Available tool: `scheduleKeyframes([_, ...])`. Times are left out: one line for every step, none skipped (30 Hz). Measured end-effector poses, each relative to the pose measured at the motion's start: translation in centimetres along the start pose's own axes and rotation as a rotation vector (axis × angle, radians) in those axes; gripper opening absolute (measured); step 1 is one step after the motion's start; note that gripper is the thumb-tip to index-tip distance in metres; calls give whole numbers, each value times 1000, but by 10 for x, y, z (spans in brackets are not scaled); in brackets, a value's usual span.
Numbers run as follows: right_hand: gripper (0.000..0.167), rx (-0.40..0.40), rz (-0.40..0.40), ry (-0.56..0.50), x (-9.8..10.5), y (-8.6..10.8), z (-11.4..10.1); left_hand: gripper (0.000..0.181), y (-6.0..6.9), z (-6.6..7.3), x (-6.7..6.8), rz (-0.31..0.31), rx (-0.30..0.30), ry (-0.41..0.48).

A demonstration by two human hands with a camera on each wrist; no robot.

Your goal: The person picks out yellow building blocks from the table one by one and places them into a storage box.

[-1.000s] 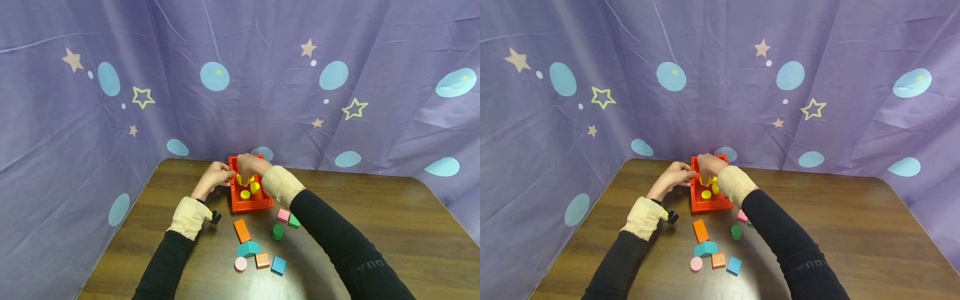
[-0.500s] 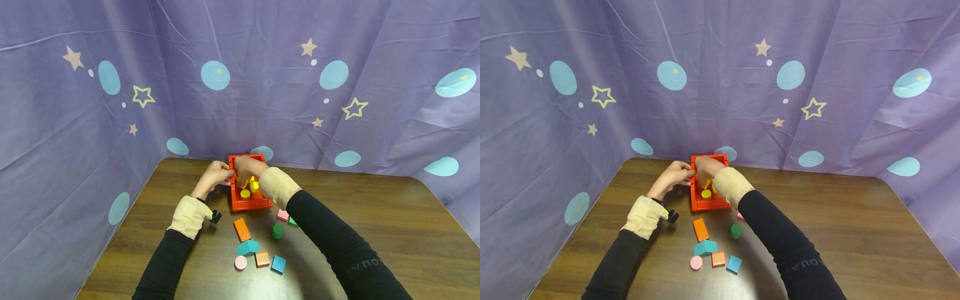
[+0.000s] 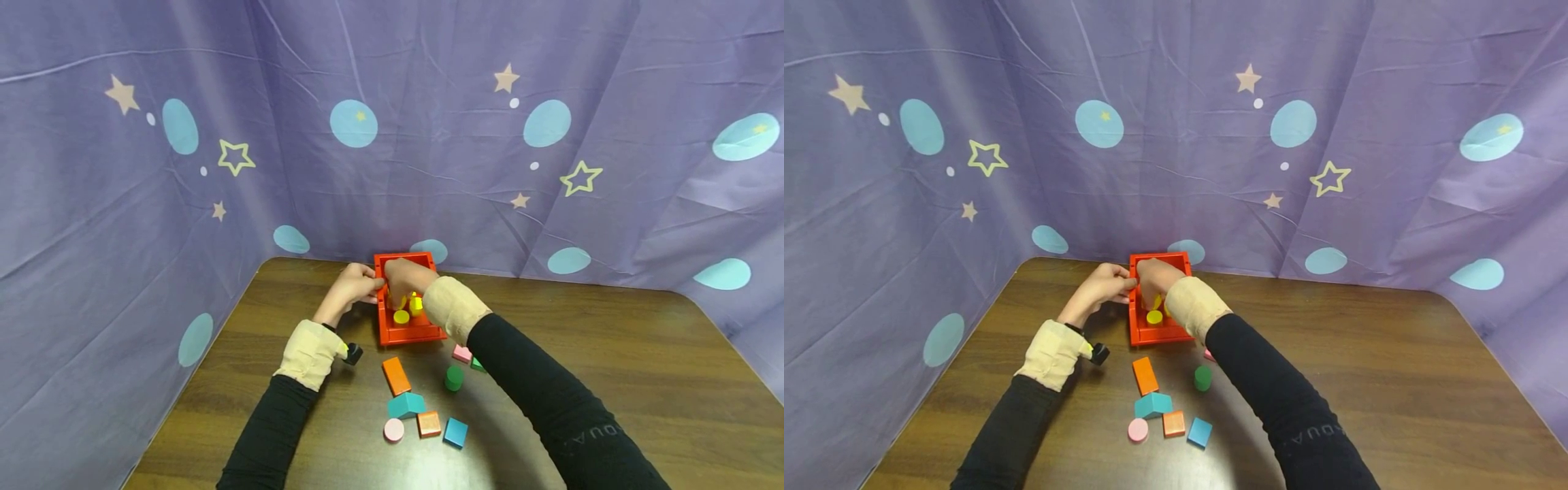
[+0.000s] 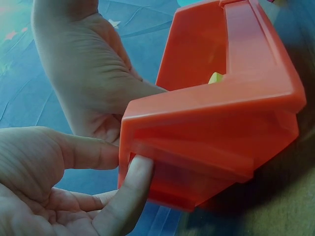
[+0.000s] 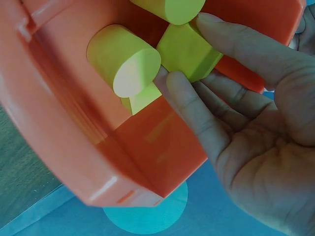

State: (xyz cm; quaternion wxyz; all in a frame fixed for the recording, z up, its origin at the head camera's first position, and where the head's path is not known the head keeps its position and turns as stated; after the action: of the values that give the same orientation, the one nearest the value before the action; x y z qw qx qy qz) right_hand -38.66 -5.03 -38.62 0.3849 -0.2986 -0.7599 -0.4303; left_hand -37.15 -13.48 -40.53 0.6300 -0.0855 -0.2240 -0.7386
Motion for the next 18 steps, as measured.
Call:
scheduleKeyframes([30,4,9,10,0,0,-1,7,0,0,0,0,0,1])
scheduleKeyframes([30,8,19,15,0,1,-1,7,0,0,0,0,0,1])
scheduleKeyframes([30,10,26,15,0,1,-1,7,0,1,0,-1,-1,-1])
scheduleKeyframes([29,12,34,17,0,0,-1,7,0,1,-1,-2,-1,0])
scheduleKeyframes([29,13,43,22,0,0,-1,8,0,1,-1,-3,-1,-1])
scheduleKeyframes([28,10,48,21,-1,0,-1,8,0,1,-1,-3,0,-3])
scheduleKeyframes([27,6,51,22,-1,-1,-1,10,0,1,-1,-3,2,-5])
scheduleKeyframes([27,-1,53,21,-2,-1,-1,12,1,1,-1,-2,3,-6])
scheduleKeyframes([27,-8,53,21,-2,-1,-1,14,1,1,0,-2,4,-7])
scheduleKeyframes([27,-15,56,24,-2,-2,-1,15,1,1,0,-1,7,-6])
scheduleKeyframes([28,-22,56,25,-3,-2,-1,17,1,1,0,0,7,-8])
scheduleKeyframes([29,-30,54,24,-3,-2,0,19,1,0,0,1,8,-9])
scheduleKeyframes([30,-35,54,29,-3,-2,0,20,1,0,1,3,10,-10])
scheduleKeyframes([31,-39,55,35,-4,-2,0,20,1,0,1,4,10,-10])
scheduleKeyframes([32,-41,55,40,-4,-2,0,21,1,0,1,4,10,-12])
scheduleKeyframes([32,-42,56,45,-4,-2,0,20,1,0,1,4,8,-12])
scheduleKeyframes([32,-42,58,51,-4,-2,0,20,1,0,1,4,8,-13])
scheduleKeyframes([32,-40,62,58,-4,-2,0,19,1,0,1,5,8,-13])
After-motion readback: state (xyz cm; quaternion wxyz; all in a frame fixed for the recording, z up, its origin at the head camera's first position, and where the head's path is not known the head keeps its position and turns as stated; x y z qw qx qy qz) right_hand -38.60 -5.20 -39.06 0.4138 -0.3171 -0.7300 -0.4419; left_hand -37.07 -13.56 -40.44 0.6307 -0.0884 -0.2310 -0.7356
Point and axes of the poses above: each hand's wrist, its own y-axis away from the middle knuckle, its own x-axis out of the back of the hand, z = x × y, the point moved 9 cm from there along -y, towards the middle knuckle, and after that the axes turned 8 degrees about -y, right-handed, at the moved point
